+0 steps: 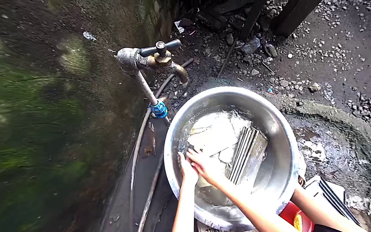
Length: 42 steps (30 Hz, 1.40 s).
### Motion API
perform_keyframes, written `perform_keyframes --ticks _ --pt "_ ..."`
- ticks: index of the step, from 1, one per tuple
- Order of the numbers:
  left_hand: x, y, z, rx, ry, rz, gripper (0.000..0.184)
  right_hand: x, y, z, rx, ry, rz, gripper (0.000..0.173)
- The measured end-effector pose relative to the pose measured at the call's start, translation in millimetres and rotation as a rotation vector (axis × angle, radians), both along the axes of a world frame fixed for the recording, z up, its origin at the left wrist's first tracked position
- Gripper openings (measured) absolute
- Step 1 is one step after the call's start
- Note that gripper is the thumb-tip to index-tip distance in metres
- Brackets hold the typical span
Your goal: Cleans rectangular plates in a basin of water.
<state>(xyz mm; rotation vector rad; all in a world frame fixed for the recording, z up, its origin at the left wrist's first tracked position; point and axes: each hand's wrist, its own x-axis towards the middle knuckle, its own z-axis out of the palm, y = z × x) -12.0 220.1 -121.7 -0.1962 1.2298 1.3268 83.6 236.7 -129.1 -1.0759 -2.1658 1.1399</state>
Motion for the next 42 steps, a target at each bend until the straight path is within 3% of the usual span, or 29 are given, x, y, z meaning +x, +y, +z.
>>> perform_keyframes --ticks 3,8,14,20,23,26,28,33,35,38,42 --pt "0 1 -1 -0.001 0.014 -0.018 0.079 -20 5 -13 0.185 -0.064 -0.008 0.038" --pt "0 -3 -4 -0.001 0.033 -0.053 0.079 -56 42 -10 -0.045 -0.083 -0.193 0.042" --pt "6 -4 -5 0.021 0.04 0.02 0.072 -29 -12 -15 0.066 -0.075 -0.161 0.036" --pt "8 -5 -10 -0.041 0.055 -0.031 0.078 -59 54 -13 -0.187 -0.123 -0.236 0.04" --pt "5 -3 -11 0.015 0.034 0.005 0.079 -47 32 -20 -0.101 -0.014 -0.217 0.038" --pt "4 0 -12 0.025 0.046 0.083 0.074 -11 -12 -26 0.076 -0.011 -0.064 0.035" --pt "4 1 -11 -0.001 0.081 0.062 0.073 -2 -15 -28 0.181 -0.01 -0.021 0.036" --pt "4 -4 -11 -0.069 0.151 -0.045 0.077 -30 44 -2 -0.097 0.023 -0.059 0.038" --pt "1 -6 -14 -0.086 0.163 -0.054 0.078 -31 73 -7 -0.07 -0.05 -0.17 0.041" --pt "2 -1 -25 -0.138 0.256 -0.077 0.062 -7 73 -46 0.082 -0.233 -0.31 0.044" --pt "9 3 -38 -0.247 0.328 -0.14 0.043 11 39 -67 0.19 -0.35 -0.195 0.05"
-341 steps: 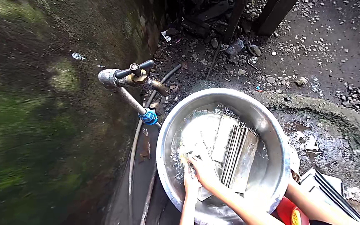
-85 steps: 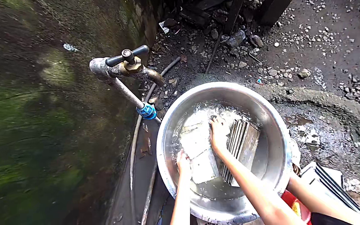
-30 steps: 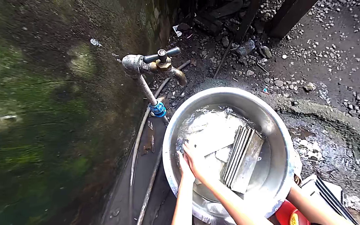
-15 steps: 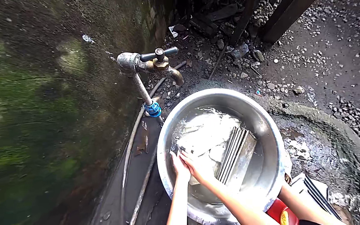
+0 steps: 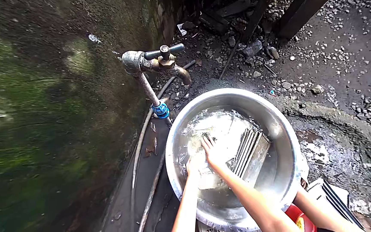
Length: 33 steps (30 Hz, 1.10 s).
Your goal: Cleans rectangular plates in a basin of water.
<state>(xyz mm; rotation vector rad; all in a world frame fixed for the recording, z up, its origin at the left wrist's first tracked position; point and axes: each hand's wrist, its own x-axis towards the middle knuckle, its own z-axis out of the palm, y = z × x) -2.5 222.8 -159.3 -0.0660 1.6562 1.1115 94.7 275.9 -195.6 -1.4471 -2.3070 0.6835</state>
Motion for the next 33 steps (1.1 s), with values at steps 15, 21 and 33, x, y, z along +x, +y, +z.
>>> perform_keyframes --ticks 15,21,33 --pt "-12 8 30 0.191 -0.408 0.148 0.08 3 -71 31 -0.048 0.263 0.208 0.052" --pt "-10 1 22 0.26 -0.337 0.025 0.068 -30 -40 34 -0.157 0.26 0.083 0.04" --pt "-18 9 10 0.234 -0.246 0.118 0.045 62 -85 75 -0.498 -0.28 0.295 0.056"
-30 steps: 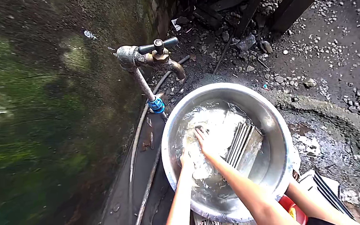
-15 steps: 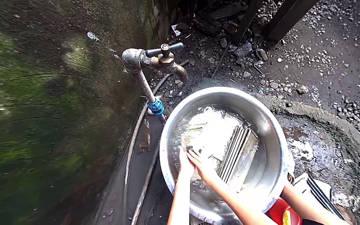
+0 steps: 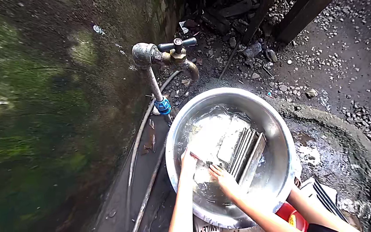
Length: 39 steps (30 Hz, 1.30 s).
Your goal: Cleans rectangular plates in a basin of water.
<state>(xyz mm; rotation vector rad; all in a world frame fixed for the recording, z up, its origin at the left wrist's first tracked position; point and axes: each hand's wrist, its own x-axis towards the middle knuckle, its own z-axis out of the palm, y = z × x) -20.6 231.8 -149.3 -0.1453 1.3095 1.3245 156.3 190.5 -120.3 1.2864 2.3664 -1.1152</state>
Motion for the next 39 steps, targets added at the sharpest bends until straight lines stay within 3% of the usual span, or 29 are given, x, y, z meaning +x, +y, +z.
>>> perform_keyframes --ticks 4,8,11,13,15,19,22,25,27,29,34,37,39 --pt "2 0 4 -0.032 -0.028 0.018 0.051 -20 26 45 0.046 0.118 -0.268 0.051" --pt "3 1 9 -0.039 -0.076 -0.037 0.054 -45 47 67 0.254 0.331 -0.371 0.043" --pt "7 -2 8 -0.041 -0.088 -0.011 0.046 -60 41 31 0.353 0.461 -0.27 0.045" --pt "7 -1 6 -0.117 -0.049 0.028 0.043 -55 33 -1 0.337 0.434 -0.134 0.046" --pt "9 -1 1 -0.137 -0.036 0.037 0.043 -38 32 -9 0.319 0.387 -0.01 0.048" --pt "14 -2 4 -0.158 -0.132 0.02 0.046 -6 49 5 0.262 0.225 0.07 0.048" --pt "9 0 5 -0.169 -0.106 0.042 0.047 8 84 26 0.181 0.089 -0.139 0.051" --pt "9 0 6 -0.184 -0.113 0.043 0.048 11 94 39 0.305 0.211 -0.299 0.047" --pt "9 -1 6 -0.169 -0.151 0.033 0.048 -2 77 32 0.408 0.368 -0.229 0.041" --pt "8 2 5 -0.188 -0.126 0.013 0.046 -17 58 14 0.419 0.479 -0.034 0.039" --pt "11 -3 3 -0.253 -0.131 0.017 0.042 -3 58 0 0.297 0.375 0.364 0.039" --pt "8 -3 5 -0.323 -0.053 -0.013 0.047 19 77 21 0.165 0.159 0.35 0.033" --pt "9 -5 -3 -0.416 0.134 -0.028 0.047 31 103 37 0.057 0.057 0.149 0.039"
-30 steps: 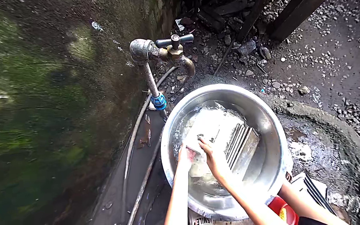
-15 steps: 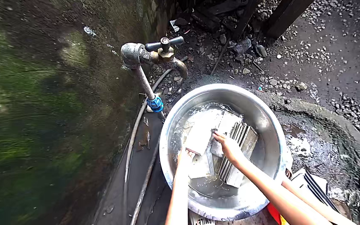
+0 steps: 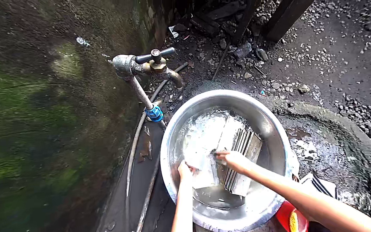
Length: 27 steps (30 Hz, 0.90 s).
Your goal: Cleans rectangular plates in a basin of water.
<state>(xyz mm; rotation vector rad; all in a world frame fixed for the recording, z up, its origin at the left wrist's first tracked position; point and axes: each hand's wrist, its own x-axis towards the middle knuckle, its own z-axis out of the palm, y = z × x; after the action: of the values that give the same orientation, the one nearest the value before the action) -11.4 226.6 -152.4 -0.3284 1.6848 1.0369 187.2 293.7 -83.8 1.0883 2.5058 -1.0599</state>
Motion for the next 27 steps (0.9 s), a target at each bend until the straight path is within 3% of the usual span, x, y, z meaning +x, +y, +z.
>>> perform_keyframes --ticks 2,5,8,10,12,14,16,17,21,24,27 --pt "6 -6 -7 -0.053 0.131 -0.068 0.05 7 24 -1 0.123 0.109 -0.207 0.039" --pt "10 -9 -9 -0.092 0.216 -0.145 0.056 -9 56 -34 0.295 0.321 -0.426 0.041" --pt "13 -8 -11 -0.01 0.167 -0.072 0.055 -50 53 -72 0.263 0.324 -0.623 0.048" --pt "14 -7 -12 0.094 0.113 0.037 0.047 -79 19 -82 0.233 0.279 -0.597 0.048" --pt "12 -6 -7 0.147 0.047 0.089 0.045 -93 -22 -77 0.117 0.23 -0.379 0.045" --pt "12 -9 -1 0.165 -0.006 0.013 0.043 -94 -42 -65 -0.091 0.178 -0.12 0.044" --pt "11 -17 -12 0.182 -0.002 -0.047 0.046 -88 -33 -67 -0.164 0.194 0.052 0.044" --pt "10 -20 -16 0.167 0.018 -0.054 0.049 -84 -20 -73 -0.12 0.207 0.044 0.045" --pt "15 -13 2 0.089 0.071 0.029 0.049 -74 59 -84 0.253 0.093 -0.359 0.054" --pt "12 -13 2 0.146 0.106 -0.012 0.048 -79 91 -82 0.177 -0.091 -0.537 0.052" --pt "17 -11 2 0.191 0.072 0.022 0.05 -82 69 -81 0.068 -0.009 -0.381 0.054"
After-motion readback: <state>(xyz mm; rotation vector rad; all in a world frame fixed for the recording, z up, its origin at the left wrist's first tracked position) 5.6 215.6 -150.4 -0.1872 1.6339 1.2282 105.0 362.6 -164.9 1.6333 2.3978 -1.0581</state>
